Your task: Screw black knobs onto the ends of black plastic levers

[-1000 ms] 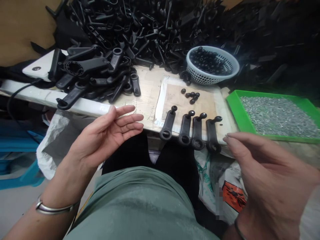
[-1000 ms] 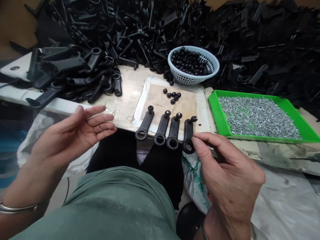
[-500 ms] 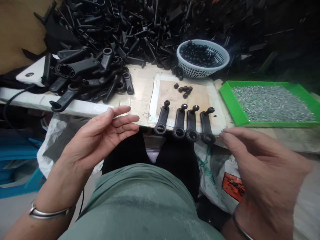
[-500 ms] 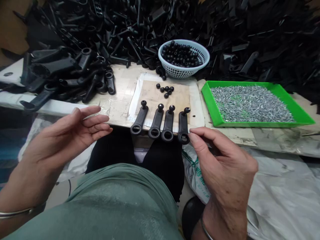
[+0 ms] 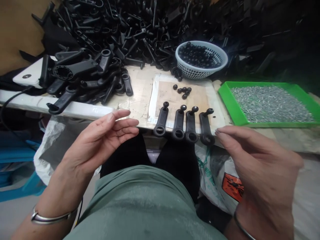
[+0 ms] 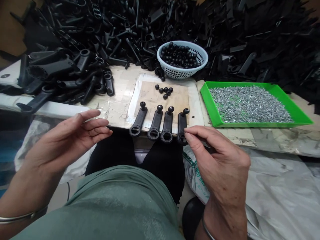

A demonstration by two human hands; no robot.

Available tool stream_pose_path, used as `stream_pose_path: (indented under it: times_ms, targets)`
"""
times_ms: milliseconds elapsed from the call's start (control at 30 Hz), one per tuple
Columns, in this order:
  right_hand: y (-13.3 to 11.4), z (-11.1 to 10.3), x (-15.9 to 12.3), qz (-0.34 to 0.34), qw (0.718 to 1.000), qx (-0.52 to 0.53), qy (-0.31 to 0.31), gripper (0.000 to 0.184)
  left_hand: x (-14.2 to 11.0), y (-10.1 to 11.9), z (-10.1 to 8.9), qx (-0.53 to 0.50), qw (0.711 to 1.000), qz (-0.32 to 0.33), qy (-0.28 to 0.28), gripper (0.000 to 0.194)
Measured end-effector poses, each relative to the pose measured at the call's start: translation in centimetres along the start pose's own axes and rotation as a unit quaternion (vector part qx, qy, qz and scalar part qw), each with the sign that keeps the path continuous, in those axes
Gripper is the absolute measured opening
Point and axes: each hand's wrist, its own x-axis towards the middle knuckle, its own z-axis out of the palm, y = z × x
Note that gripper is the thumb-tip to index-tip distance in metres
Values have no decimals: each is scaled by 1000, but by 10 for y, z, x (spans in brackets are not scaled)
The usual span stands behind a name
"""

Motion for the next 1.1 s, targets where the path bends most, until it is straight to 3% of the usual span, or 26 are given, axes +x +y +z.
stream_pose_path:
  times_ms: [367, 833, 967, 1100]
  targets:
    - [-2, -2, -3, 18, 999, -32, 1, 13, 0, -2, -5, 22, 1000, -11, -7, 22]
    - [-42, -11, -6, -17, 995, -84, 47, 18, -7, -3, -26, 20, 1000, -6, -1, 22]
    - [-51, -15, -8, -37, 991, -114, 55, 14, -6, -5, -28, 7, 1000, -5, -16, 20]
    - [-55, -21, -11, -17, 989, -132, 67, 13, -4, -7, -28, 2, 999, -7, -40, 21]
